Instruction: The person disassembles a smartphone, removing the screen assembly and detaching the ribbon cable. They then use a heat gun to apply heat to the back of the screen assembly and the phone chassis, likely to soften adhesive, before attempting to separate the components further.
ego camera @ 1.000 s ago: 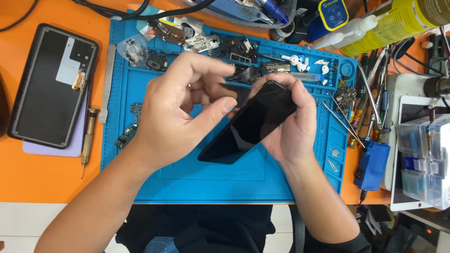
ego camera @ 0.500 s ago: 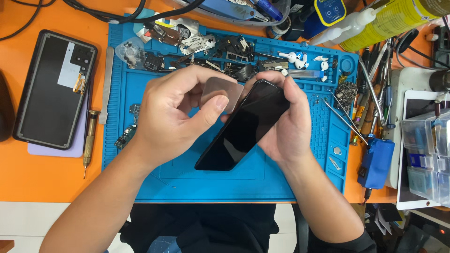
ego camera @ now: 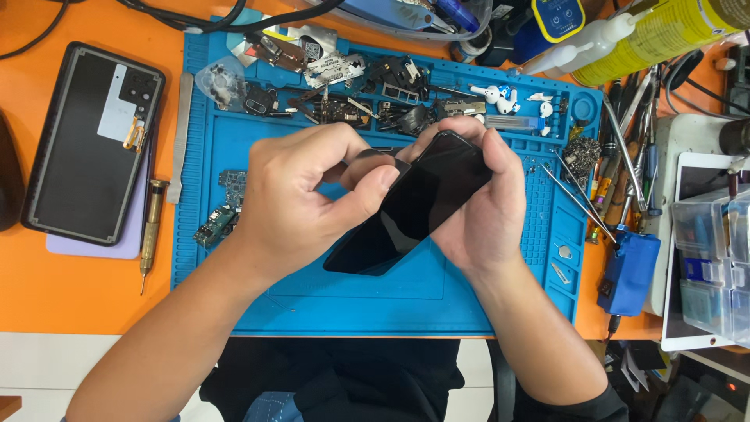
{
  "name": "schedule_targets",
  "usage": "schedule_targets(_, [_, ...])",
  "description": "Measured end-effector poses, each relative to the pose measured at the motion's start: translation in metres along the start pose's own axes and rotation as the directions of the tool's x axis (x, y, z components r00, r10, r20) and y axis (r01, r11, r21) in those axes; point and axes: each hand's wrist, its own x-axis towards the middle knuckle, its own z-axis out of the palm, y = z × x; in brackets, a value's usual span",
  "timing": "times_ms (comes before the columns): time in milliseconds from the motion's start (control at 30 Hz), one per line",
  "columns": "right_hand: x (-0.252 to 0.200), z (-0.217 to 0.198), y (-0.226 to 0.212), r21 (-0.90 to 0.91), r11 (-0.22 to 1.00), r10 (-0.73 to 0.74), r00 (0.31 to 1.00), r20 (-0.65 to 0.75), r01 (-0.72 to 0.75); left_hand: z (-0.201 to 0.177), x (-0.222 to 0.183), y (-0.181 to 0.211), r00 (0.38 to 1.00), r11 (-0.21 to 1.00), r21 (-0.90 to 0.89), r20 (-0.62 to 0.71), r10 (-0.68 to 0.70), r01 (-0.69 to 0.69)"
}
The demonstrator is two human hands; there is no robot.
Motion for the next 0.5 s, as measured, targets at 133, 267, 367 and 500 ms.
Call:
schedule_targets(133, [-0.0016,0.0043,0.0001,-0.014,1.0,-0.012,1.0,-0.004,0.012,-0.0009,0.0011,-0.0003,1.0,1.0,0.007,0.007,0.028,-0.028])
schedule_targets(267, [-0.0019,0.006,-0.0003,-0.007,1.0,-0.023,1.0,-0.014,0.023,-0.0005,0.0018,-0.0011,0.998,0.996,0.051,0.012,0.068,-0.069])
schedule_targets(367, [-0.0022,0.0051,-0.0006,-0.02,1.0,-0.021,1.0,0.002,0.021,-0.001,0.0025,0.0,0.997,0.996,0.05,0.017,0.074,-0.075])
schedule_targets(500, [-0.0035,0.0035,-0.0005,-0.031,0.999,-0.017,1.0,0.004,0.017,-0.001,0.0022,-0.0005,0.997,0.995,0.063,0.025,0.076,-0.078])
